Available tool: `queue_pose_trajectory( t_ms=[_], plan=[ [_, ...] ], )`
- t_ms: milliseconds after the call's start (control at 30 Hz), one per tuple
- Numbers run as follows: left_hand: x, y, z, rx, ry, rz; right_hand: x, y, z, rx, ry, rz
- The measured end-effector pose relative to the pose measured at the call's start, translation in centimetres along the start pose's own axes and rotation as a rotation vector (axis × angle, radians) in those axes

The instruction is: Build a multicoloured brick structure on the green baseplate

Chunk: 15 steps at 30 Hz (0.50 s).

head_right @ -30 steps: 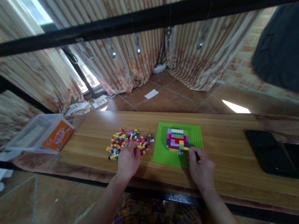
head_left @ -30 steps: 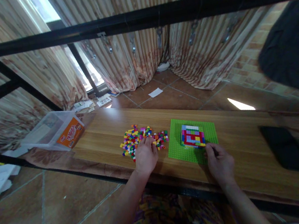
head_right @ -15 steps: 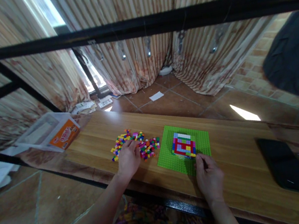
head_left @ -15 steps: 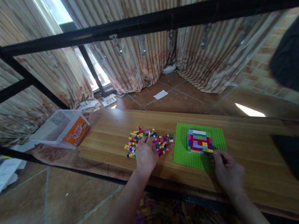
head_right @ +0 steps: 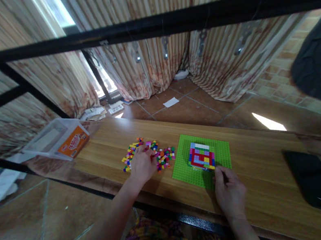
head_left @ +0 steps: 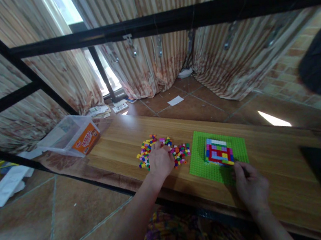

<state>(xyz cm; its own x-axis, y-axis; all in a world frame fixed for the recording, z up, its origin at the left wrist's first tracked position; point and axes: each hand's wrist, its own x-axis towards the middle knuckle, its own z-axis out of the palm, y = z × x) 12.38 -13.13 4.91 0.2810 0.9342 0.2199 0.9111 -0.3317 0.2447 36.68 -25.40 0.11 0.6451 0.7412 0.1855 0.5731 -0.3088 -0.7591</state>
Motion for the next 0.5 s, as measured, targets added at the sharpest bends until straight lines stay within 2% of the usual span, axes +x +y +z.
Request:
queue_pose_trajectory(
  t_ms=[167, 500],
  plan=[
    [0.0, 0.7, -0.2, 0.083, -0.060, 0.012, 0.0, 0.1, 0.0, 0.033, -0.016, 0.019],
    [0.6, 0.2, 0.9, 0.013, -0.100, 0.015, -0.1, 0.3, 0.2, 0.046, -0.011, 0.002]
  ],
)
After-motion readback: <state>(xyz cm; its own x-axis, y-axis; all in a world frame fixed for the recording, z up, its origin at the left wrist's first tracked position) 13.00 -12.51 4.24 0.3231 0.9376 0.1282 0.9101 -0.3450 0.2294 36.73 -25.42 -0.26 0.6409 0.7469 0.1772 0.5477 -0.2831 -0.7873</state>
